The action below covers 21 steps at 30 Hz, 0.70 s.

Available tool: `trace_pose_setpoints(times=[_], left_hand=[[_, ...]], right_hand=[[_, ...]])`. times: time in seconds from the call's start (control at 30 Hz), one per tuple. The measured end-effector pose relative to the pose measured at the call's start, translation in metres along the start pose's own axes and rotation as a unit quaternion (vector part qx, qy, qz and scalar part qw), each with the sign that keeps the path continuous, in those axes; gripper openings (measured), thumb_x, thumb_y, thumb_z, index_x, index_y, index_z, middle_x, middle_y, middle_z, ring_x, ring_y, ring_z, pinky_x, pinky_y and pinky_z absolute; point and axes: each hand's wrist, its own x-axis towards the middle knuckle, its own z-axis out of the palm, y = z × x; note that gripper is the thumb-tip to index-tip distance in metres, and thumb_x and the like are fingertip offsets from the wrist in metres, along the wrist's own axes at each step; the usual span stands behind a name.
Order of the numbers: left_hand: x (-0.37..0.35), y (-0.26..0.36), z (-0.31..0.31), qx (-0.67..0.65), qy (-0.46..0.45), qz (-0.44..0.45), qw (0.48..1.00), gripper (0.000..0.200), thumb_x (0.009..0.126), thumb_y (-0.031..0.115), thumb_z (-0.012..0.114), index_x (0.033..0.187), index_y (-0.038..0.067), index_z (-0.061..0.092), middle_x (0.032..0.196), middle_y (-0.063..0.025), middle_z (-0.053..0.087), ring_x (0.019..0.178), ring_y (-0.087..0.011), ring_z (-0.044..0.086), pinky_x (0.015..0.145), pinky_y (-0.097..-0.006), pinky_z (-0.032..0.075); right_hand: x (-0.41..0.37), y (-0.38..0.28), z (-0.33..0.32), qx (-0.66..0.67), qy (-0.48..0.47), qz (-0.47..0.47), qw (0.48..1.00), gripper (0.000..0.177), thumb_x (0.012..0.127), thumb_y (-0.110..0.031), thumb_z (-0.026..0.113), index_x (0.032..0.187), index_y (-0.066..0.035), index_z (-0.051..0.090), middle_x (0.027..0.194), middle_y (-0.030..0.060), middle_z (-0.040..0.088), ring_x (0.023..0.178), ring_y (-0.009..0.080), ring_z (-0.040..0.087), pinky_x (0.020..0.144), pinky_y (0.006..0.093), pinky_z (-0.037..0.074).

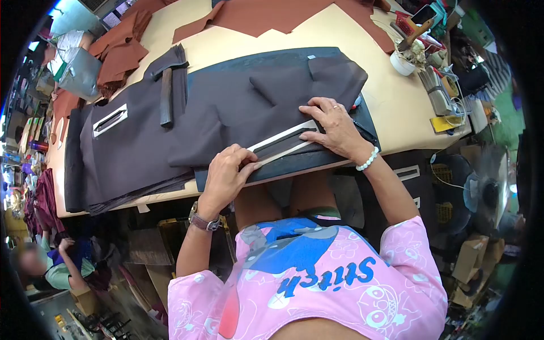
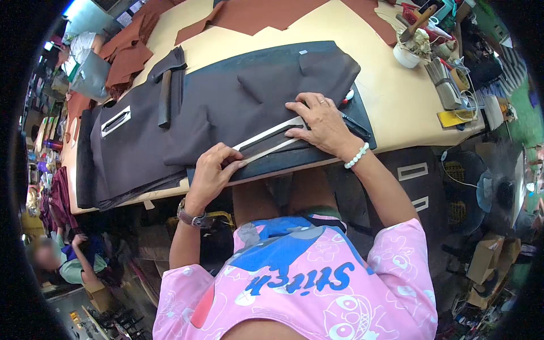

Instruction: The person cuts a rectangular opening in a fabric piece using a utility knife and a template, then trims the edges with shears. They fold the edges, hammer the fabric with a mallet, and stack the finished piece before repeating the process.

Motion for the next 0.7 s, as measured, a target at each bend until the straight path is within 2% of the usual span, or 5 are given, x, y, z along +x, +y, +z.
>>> trace_pose_setpoints(times=[0.1,0.33,0.5,0.57,0.7], left_hand=[[-0.002,-0.002,0.001,-0.003,0.012,0.008,1.000,0.012,0.075,0.009,0.066,0.082,0.000,0.063,0.075,-0.0100,0.057,0.072,-0.0249,0.057,0.064,-0.0345,0.044],[-0.005,-0.003,0.001,0.027,0.026,0.010,0.999,0.013,0.074,0.009,0.068,0.082,0.000,0.063,0.075,-0.0095,0.057,0.073,-0.0240,0.057,0.064,-0.0341,0.043],[-0.022,-0.012,-0.010,-0.004,0.066,-0.029,0.997,0.016,0.072,0.010,0.070,0.081,0.001,0.062,0.074,-0.0074,0.055,0.069,-0.0202,0.054,0.061,-0.0315,0.043],[-0.026,-0.014,-0.011,-0.013,0.074,-0.038,0.996,0.017,0.071,0.010,0.071,0.081,0.001,0.062,0.073,-0.0070,0.054,0.067,-0.0196,0.052,0.061,-0.0311,0.043],[-0.025,-0.016,-0.009,-0.007,0.073,-0.040,0.997,0.018,0.070,0.010,0.072,0.082,0.001,0.062,0.073,-0.0071,0.053,0.067,-0.0196,0.052,0.061,-0.0312,0.042]], right_hand=[[0.006,-0.011,0.010,-0.030,0.014,-0.039,0.999,0.053,0.074,-0.037,0.067,0.118,-0.009,0.053,0.119,0.0137,0.048,0.115,0.0314,0.043,0.097,0.0406,0.034],[0.026,-0.061,0.047,-0.008,-0.002,-0.105,0.994,0.056,0.075,-0.041,0.065,0.122,-0.013,0.051,0.127,0.0125,0.042,0.122,0.0311,0.036,0.101,0.0431,0.028],[0.012,-0.034,0.024,-0.068,0.012,-0.036,0.997,0.061,0.075,-0.044,0.063,0.125,-0.013,0.049,0.129,0.0123,0.040,0.123,0.0320,0.034,0.102,0.0448,0.026],[0.008,-0.028,0.020,-0.049,0.007,-0.019,0.999,0.060,0.076,-0.043,0.064,0.126,-0.013,0.048,0.130,0.0122,0.039,0.124,0.0320,0.033,0.103,0.0467,0.025],[0.013,-0.047,0.030,-0.068,0.017,-0.046,0.996,0.058,0.076,-0.041,0.064,0.125,-0.014,0.049,0.130,0.0117,0.040,0.124,0.0316,0.032,0.102,0.0487,0.025]])
